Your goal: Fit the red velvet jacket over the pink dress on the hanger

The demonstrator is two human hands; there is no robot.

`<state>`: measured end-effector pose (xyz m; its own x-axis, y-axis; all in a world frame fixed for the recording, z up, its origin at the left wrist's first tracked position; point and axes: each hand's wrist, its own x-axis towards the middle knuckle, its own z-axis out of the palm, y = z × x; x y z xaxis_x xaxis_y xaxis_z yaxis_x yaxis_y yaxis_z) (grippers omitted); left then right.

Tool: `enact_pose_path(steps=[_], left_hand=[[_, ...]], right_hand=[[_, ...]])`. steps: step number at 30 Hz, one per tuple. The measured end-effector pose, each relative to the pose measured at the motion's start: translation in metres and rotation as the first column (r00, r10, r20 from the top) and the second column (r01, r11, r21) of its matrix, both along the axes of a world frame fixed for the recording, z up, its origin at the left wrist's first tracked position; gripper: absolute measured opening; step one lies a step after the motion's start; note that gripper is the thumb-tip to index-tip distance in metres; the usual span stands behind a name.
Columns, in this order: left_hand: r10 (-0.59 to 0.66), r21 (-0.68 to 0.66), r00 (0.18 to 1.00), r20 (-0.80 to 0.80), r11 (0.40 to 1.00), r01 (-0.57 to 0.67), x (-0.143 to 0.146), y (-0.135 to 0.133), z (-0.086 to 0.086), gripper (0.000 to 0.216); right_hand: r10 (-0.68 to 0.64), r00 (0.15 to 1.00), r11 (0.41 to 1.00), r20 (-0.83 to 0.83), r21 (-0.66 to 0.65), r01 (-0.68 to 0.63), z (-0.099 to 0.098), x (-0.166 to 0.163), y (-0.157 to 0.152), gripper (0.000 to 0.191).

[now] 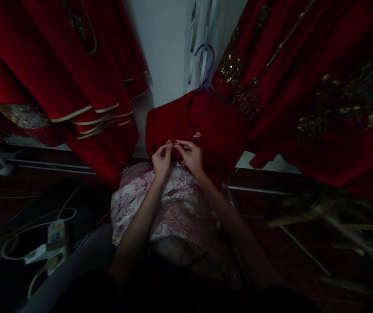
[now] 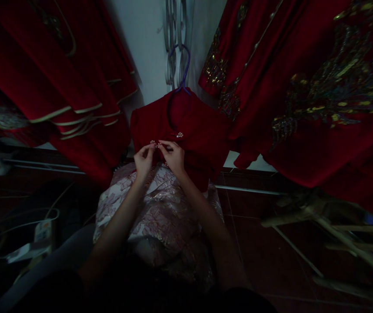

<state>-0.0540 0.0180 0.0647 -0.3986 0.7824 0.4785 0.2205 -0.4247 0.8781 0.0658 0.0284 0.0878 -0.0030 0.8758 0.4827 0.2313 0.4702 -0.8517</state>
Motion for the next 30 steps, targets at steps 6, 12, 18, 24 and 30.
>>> enact_pose_path(steps=[6,12,18,24,30], left_hand=[[-0.071,-0.028,0.996,0.047,0.997,0.073,0.0,0.001,-0.001,0.025],[-0.082,-0.031,0.996,0.046,0.996,0.084,-0.006,0.003,-0.006,0.028],[-0.1,-0.048,0.994,-0.03,0.994,0.099,-0.012,0.006,-0.003,0.028],[-0.139,-0.061,0.986,-0.096,0.989,0.134,-0.014,0.007,0.001,0.026],[-0.128,-0.042,0.965,-0.228,0.992,0.121,-0.001,0.003,-0.006,0.031]], right_hand=[[-0.037,0.998,0.999,0.043,0.027,0.035,0.002,-0.001,0.0,0.025],[-0.075,0.994,0.994,0.084,0.082,0.068,0.002,-0.003,-0.001,0.021],[-0.062,0.994,0.994,0.091,0.093,0.054,0.002,-0.002,0.002,0.018],[-0.081,0.986,0.996,0.144,0.054,0.074,0.003,-0.006,0.006,0.015],[-0.246,0.94,0.969,0.235,0.052,0.241,0.003,-0.018,0.008,0.016]])
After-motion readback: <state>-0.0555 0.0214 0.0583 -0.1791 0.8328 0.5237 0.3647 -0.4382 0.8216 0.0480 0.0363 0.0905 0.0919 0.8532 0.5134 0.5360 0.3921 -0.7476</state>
